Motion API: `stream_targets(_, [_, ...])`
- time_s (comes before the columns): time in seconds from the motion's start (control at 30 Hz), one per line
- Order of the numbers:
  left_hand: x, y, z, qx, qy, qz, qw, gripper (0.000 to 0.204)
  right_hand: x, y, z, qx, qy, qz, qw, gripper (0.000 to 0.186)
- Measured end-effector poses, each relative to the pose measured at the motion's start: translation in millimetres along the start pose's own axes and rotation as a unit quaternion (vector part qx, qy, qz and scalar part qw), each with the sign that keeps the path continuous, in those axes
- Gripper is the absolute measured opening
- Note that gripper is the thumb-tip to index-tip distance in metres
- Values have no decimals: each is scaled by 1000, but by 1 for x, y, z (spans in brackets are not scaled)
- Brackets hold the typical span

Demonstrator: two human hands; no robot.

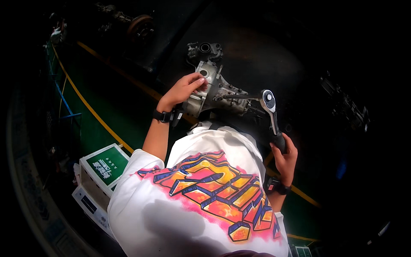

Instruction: The person works on a transmission housing on a workbench by using a socket wrench to tighten or loosen bolts, then picks up and positions a long metal rod into an opening on the housing.

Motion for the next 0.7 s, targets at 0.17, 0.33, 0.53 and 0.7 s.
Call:
stream_targets(0.17, [-42, 6, -40, 48, 58, 73, 994, 25, 15, 6, -3, 11, -6, -14, 1000, 38])
stream_targets(0.33, [-63, 0, -67, 17, 73, 104, 992, 23, 21, 11, -20, -22, -26, -34, 999, 38])
stream_targets(0.53, [-69, -12, -106, -11, 71, 144, 987, 22, 15, 22, -29, -70, 6, -61, 996, 43])
stream_targets(0.7, [-63, -31, -101, 51, 62, 147, 986, 25, 28, 4, -50, 10, 13, -18, 1000, 46])
Point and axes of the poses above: each hand's wrist, its own x-axis towards the middle knuckle, its own y-axis out of the back of the hand, z = x × y, the point moved 2 cm from there along x, towards the middle knuckle, and after that the axes turned 8 degrees about x, right-handed, at the moved point
